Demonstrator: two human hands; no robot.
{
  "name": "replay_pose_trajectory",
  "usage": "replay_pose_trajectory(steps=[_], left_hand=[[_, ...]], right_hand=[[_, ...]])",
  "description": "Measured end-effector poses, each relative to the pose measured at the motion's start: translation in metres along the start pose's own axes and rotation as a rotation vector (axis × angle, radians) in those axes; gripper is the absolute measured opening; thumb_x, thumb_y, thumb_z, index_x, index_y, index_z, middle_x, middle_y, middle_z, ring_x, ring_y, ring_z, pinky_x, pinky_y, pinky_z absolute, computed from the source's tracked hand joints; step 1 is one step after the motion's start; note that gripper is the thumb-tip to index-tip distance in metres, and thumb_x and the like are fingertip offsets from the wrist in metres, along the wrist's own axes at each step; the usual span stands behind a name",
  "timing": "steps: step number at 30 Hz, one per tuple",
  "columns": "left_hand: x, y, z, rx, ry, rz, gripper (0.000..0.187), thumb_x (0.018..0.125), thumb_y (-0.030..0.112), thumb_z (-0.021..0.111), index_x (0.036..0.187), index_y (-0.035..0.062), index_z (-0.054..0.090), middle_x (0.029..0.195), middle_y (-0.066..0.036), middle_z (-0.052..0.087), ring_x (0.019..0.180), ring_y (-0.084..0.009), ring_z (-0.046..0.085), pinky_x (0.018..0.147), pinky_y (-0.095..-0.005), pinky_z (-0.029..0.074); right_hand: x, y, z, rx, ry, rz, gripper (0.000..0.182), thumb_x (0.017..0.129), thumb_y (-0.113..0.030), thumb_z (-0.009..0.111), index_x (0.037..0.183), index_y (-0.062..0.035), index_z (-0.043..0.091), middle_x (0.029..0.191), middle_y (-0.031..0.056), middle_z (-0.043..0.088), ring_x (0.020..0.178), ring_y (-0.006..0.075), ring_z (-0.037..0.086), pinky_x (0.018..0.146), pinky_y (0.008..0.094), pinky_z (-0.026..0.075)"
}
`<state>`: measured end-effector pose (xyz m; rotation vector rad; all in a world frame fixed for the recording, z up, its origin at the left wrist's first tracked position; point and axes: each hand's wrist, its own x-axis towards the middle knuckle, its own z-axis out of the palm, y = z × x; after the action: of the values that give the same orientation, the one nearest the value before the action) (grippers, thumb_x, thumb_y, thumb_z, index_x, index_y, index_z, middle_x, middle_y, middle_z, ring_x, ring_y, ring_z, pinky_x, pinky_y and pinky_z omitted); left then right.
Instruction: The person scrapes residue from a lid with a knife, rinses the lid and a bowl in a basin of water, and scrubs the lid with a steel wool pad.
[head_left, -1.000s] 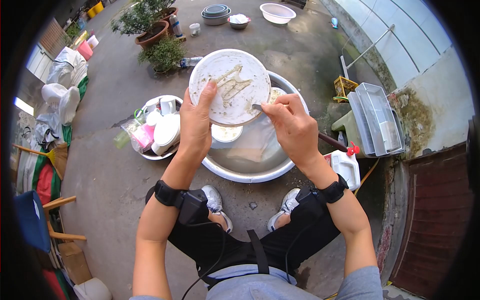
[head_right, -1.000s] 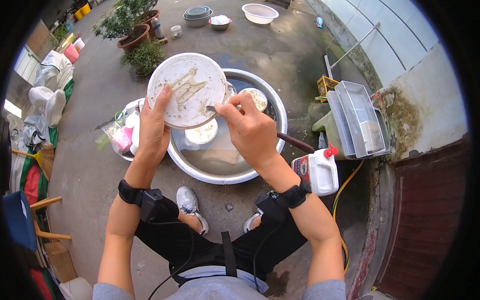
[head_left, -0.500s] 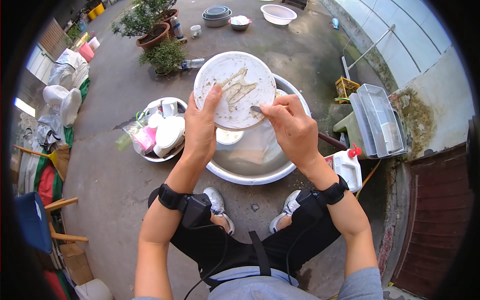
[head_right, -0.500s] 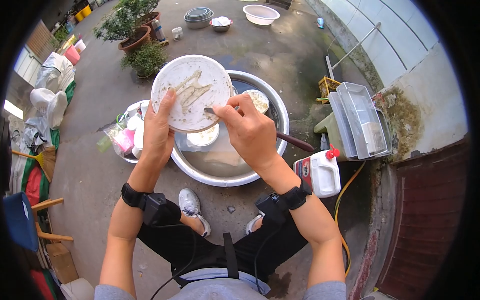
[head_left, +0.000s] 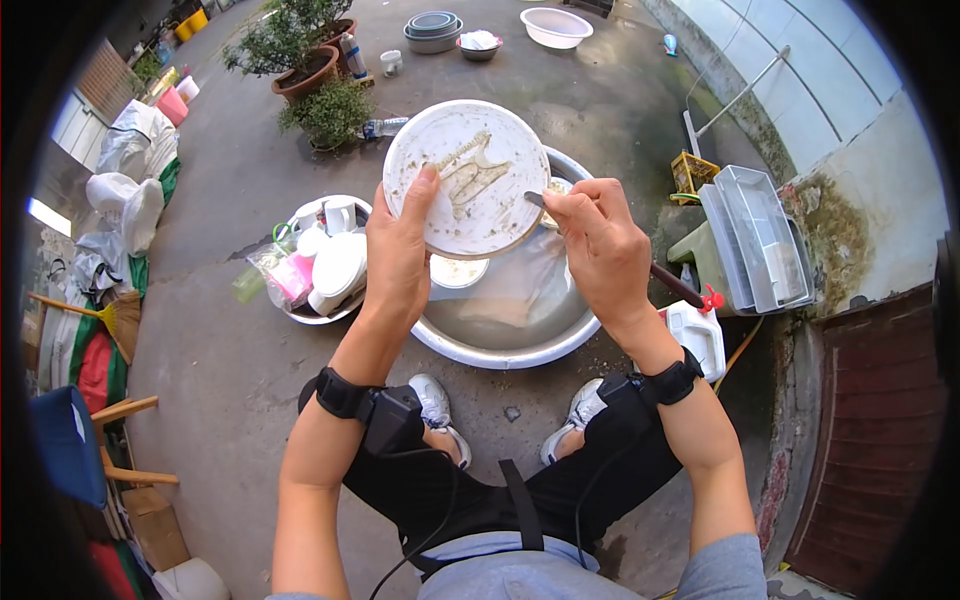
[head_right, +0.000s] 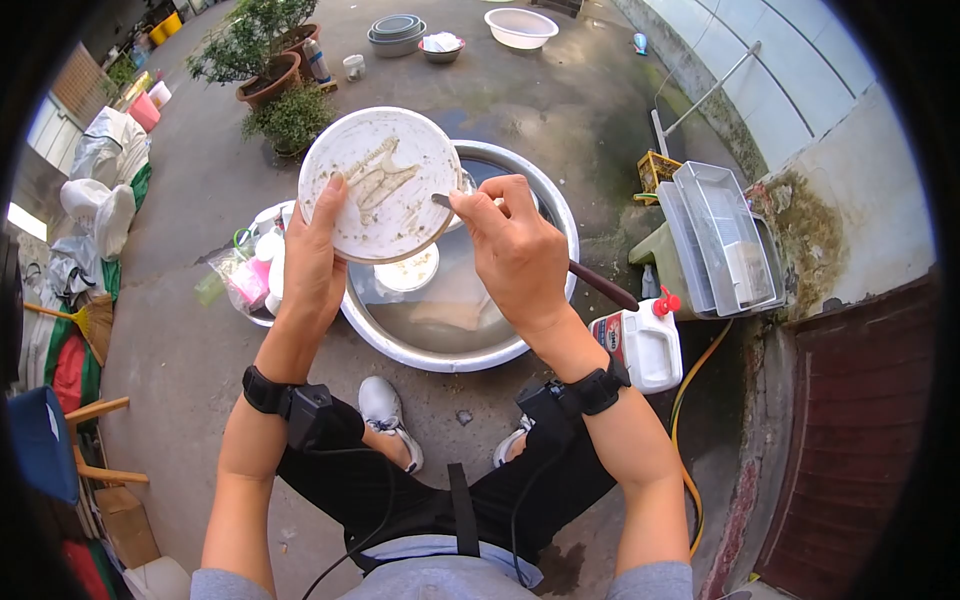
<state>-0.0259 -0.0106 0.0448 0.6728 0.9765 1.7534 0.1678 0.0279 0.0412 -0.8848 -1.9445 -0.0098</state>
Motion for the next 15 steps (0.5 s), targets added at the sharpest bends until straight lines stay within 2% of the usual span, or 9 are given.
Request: replay_pose_trajectory(steps=[4, 9, 15], left_hand=[[-0.001, -0.001, 0.000, 0.031, 0.002, 0.003, 0.044, 0.094, 0.023, 0.061, 0.127, -0.0017, 0.048, 0.119, -0.012, 0.061, 0.107, -0.0169, 0.061, 0.094, -0.0304, 0.049], [-0.002, -0.002, -0.001, 0.031, -0.024, -0.008, 0.044, 0.093, 0.022, 0.063, 0.125, -0.0031, 0.046, 0.118, -0.013, 0.059, 0.106, -0.0171, 0.060, 0.093, -0.0309, 0.049], [-0.001, -0.002, -0.002, 0.022, -0.016, 0.021, 0.044, 0.093, 0.023, 0.062, 0.125, -0.0035, 0.046, 0.118, -0.014, 0.059, 0.105, -0.0170, 0.060, 0.092, -0.0307, 0.049]], right_hand=[[-0.010, -0.010, 0.006, 0.067, -0.082, -0.116, 0.018, 0.076, -0.004, 0.071, 0.092, -0.0130, 0.067, 0.088, 0.0015, 0.057, 0.061, 0.0173, 0.062, 0.049, 0.0294, 0.048], [-0.002, 0.001, 0.003, 0.023, -0.003, 0.005, 0.017, 0.077, -0.005, 0.071, 0.091, -0.0136, 0.067, 0.088, 0.0014, 0.057, 0.060, 0.0163, 0.061, 0.049, 0.0292, 0.047], [-0.006, -0.011, 0.006, 0.096, -0.070, -0.125, 0.016, 0.077, -0.006, 0.071, 0.092, -0.0123, 0.068, 0.087, 0.0025, 0.056, 0.061, 0.0160, 0.062, 0.051, 0.0294, 0.049]])
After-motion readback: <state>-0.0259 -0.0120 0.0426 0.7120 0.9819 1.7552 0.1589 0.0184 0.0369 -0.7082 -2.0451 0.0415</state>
